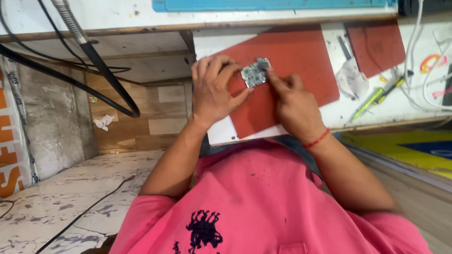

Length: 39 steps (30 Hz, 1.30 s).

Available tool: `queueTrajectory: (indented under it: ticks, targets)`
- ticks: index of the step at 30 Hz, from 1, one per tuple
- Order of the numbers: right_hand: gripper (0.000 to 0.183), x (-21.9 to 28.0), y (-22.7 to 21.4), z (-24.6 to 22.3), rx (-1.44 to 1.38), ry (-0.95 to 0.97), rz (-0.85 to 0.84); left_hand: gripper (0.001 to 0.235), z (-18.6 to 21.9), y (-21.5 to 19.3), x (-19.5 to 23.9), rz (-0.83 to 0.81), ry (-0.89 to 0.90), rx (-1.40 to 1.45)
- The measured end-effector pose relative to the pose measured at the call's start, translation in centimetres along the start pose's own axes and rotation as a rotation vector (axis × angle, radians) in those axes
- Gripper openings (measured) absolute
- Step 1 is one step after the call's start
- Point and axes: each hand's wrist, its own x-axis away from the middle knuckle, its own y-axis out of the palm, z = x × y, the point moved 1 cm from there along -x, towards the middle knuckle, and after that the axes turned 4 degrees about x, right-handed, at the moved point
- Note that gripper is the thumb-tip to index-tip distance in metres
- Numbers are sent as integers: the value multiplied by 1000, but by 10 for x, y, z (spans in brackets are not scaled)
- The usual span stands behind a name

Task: The person scrapes a small circuit board with a pen-like tool and then uses a hot air gun to heat the board. The person works on a single board placed on a red mat.

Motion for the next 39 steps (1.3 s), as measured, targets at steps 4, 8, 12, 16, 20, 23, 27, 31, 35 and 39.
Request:
queueTrajectory:
  ticks: [4,8,12,16,20,23,27,31,35,39]
  targets:
    - [65,-14,-3,1,-22,13,-133,54,3,-3,-10,7,25,-38]
    - [60,-19,-13,-3,-19,46,-49,50,4,-1,-2,13,-4,-15]
    - [57,-26,-17,3,0,86,-27,48,2,0,-10,18,5,-38]
    - [60,-15,-5,8,-27,-45,-115,49,2,7,-4,-58,-48,-107]
    - [56,-17,-4,13,-47,63,-21,55,7,17,-12,-28,-33,-170]
    - [61,-21,-2,10,-61,22,-54,55,6,16,-14,-29,-71,-154]
    - [62,-16,-6,13,-32,74,-39,53,6,20,-11,-61,-110,-135]
    - [56,-24,-11,6,-40,8,-96,54,3,12,-14,-41,-87,-132]
    - [56,-17,-18,5,-64,77,-13,50,8,16,-9,-32,-116,-93]
    - [55,-15,-16,6,-64,63,-15,51,5,11,-11,-45,-94,-108]
